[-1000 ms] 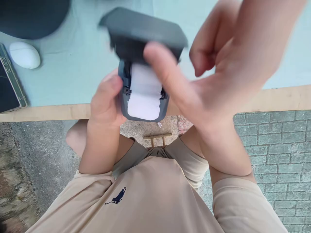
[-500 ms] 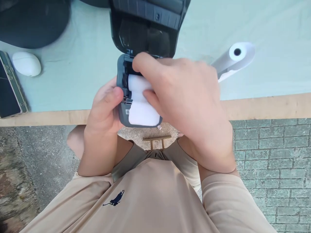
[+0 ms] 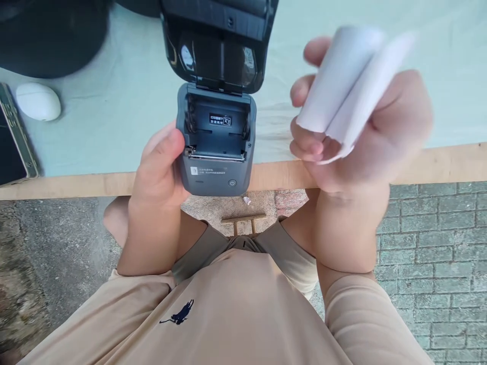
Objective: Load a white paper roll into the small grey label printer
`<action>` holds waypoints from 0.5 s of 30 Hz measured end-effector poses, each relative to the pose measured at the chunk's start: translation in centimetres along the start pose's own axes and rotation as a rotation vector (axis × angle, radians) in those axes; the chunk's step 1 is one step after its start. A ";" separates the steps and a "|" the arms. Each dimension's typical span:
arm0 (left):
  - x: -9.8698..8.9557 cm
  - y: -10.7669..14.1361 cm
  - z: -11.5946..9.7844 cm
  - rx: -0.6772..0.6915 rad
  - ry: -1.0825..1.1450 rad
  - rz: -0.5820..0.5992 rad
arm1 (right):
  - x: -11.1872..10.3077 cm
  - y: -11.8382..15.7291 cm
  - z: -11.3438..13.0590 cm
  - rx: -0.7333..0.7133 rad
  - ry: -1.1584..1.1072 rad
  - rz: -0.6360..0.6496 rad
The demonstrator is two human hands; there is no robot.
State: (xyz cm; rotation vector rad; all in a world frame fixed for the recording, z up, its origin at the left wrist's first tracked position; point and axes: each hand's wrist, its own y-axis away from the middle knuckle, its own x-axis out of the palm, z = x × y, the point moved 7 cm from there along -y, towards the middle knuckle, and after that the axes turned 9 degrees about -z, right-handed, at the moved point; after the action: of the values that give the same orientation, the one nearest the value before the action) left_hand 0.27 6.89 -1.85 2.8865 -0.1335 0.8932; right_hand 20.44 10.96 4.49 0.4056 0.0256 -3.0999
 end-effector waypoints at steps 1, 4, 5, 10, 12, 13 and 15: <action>0.1 0.0 0.0 -0.010 -0.005 0.011 | 0.2 0.0 -1.5 0.085 -0.215 0.028; 0.1 0.2 0.0 -0.040 -0.032 0.011 | 0.2 0.4 -3.7 0.072 -0.413 -0.053; 0.1 0.2 0.0 -0.048 -0.044 0.004 | 0.2 0.7 -3.5 -0.003 -0.384 -0.069; 0.1 0.1 0.0 -0.045 -0.054 -0.015 | 0.7 2.8 -0.4 -0.345 0.053 -0.030; 0.0 0.0 0.0 -0.016 -0.031 0.009 | 0.1 3.0 0.5 -0.453 0.288 -0.114; 0.0 -0.1 0.1 -0.010 -0.024 0.018 | -0.1 3.1 0.8 -0.499 0.369 -0.154; -0.3 -0.1 0.3 0.001 -0.013 0.020 | -0.1 2.9 0.6 -0.509 0.486 -0.189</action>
State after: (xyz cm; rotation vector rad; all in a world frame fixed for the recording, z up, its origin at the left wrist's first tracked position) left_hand 0.21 6.93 -2.27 2.8968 -0.1644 0.8785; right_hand 20.43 8.06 5.04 1.1536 0.8738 -2.9104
